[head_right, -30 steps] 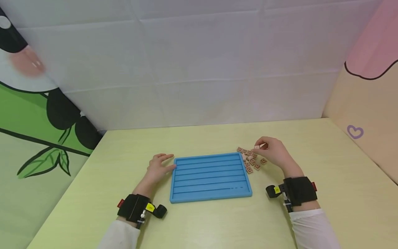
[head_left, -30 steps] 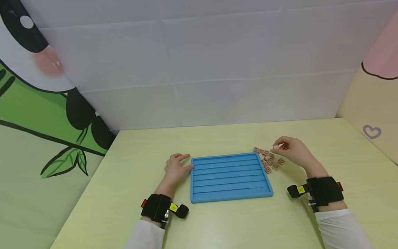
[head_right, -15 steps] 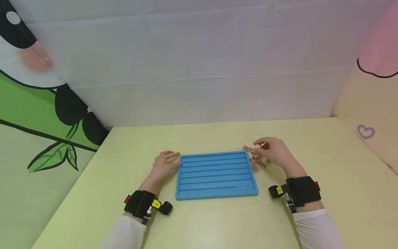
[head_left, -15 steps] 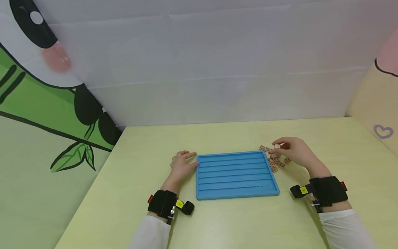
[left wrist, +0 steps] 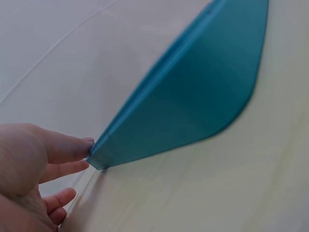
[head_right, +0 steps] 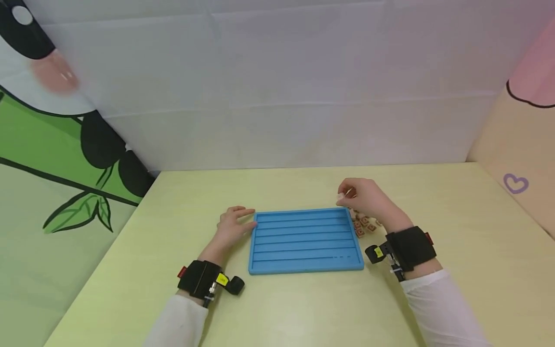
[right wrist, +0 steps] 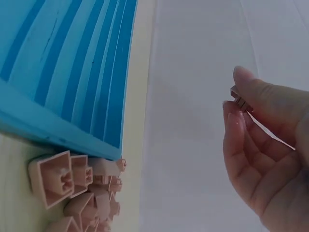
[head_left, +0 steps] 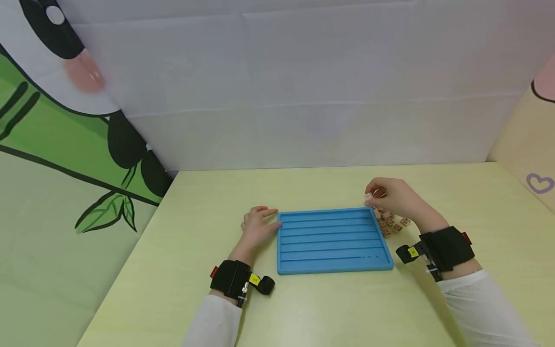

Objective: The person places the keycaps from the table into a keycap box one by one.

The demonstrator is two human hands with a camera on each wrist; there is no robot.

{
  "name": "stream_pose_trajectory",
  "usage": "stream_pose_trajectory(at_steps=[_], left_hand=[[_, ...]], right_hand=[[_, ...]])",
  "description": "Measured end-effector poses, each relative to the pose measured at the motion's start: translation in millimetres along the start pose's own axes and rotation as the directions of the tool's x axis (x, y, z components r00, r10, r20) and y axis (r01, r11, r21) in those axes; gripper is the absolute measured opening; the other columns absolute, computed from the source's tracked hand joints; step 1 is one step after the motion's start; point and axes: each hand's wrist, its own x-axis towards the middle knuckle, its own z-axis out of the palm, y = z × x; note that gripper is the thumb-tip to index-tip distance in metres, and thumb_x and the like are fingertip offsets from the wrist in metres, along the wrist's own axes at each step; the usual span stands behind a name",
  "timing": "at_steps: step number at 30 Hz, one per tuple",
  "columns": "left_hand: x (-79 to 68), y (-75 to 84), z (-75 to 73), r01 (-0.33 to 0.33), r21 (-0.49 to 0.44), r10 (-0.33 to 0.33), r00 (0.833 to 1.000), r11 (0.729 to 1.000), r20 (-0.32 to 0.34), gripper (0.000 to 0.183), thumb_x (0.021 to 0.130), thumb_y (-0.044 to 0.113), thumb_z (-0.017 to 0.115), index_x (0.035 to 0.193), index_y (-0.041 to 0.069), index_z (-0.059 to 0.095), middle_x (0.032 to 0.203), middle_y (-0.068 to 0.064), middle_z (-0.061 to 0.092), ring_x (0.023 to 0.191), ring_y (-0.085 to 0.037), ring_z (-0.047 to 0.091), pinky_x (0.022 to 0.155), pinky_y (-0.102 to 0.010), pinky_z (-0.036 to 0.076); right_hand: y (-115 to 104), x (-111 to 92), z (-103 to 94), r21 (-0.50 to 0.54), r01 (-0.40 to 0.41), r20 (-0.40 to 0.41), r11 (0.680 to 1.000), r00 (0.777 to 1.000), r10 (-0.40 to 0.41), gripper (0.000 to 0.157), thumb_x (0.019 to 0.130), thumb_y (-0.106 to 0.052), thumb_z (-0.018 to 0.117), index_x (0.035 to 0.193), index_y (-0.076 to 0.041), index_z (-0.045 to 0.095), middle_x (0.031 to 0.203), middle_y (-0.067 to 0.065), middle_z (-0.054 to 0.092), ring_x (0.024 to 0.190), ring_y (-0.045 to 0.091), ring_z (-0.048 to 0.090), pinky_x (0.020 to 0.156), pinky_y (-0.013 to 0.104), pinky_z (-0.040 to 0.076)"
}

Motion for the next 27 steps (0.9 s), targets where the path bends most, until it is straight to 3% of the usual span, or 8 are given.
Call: stream_pose_trajectory(at_steps=[4,8,13,20,27], left_hand=[[0.3,-0.5,0.1,0.005,-0.004,-0.005,1.000,1.000,0.002,0.045,0.084,0.026,0.066,0.125,0.009,0.062,0.139,-0.018,0.041,0.128,-0.041,0.028,0.098,-0.055,0.017],[1.3,-1.9,0.6,0.009,-0.004,-0.009,1.000,1.000,0.003,0.045,0.084,0.027,0.066,0.126,0.010,0.062,0.140,-0.017,0.040,0.129,-0.040,0.027,0.099,-0.055,0.017],[1.5,-2.7,-0.3,0.016,0.000,-0.016,1.000,1.000,0.008,0.045,0.085,0.027,0.065,0.126,0.010,0.062,0.140,-0.016,0.040,0.130,-0.039,0.026,0.100,-0.054,0.017],[1.3,-2.4,-2.1,0.000,-0.002,0.000,0.999,1.000,0.037,0.045,0.083,0.026,0.067,0.125,0.009,0.063,0.139,-0.015,0.041,0.129,-0.039,0.027,0.099,-0.054,0.017],[2.2,-6.0,-5.3,-0.023,0.019,0.022,0.996,1.000,0.086,0.052,0.080,0.028,0.071,0.128,0.010,0.060,0.140,-0.014,0.039,0.130,-0.038,0.027,0.100,-0.053,0.022]], right_hand=[[-12.6,11.3,2.9,-0.025,0.007,0.009,1.000,1.000,-0.007,0.018,0.086,-0.016,0.066,0.100,-0.004,0.062,0.090,0.009,0.062,0.082,0.022,0.057,0.068,0.033,0.046],[-24.8,23.6,11.1,-0.012,0.019,0.022,1.000,1.000,-0.019,0.019,0.087,-0.016,0.065,0.100,-0.004,0.062,0.093,0.011,0.064,0.085,0.024,0.060,0.072,0.036,0.048],[-40.4,41.1,33.3,-0.035,0.083,0.054,0.996,0.995,-0.081,0.017,0.089,-0.019,0.062,0.098,-0.004,0.063,0.098,0.013,0.066,0.093,0.029,0.062,0.079,0.041,0.048],[-63.1,61.2,68.6,-0.100,0.161,0.120,0.982,0.982,-0.149,0.012,0.090,-0.016,0.059,0.094,-0.005,0.063,0.097,0.012,0.067,0.091,0.027,0.062,0.079,0.037,0.049],[-77.8,72.0,96.4,-0.137,0.146,0.169,0.980,0.978,-0.122,0.009,0.086,-0.017,0.065,0.085,-0.008,0.066,0.083,0.005,0.062,0.078,0.020,0.053,0.072,0.032,0.044]])
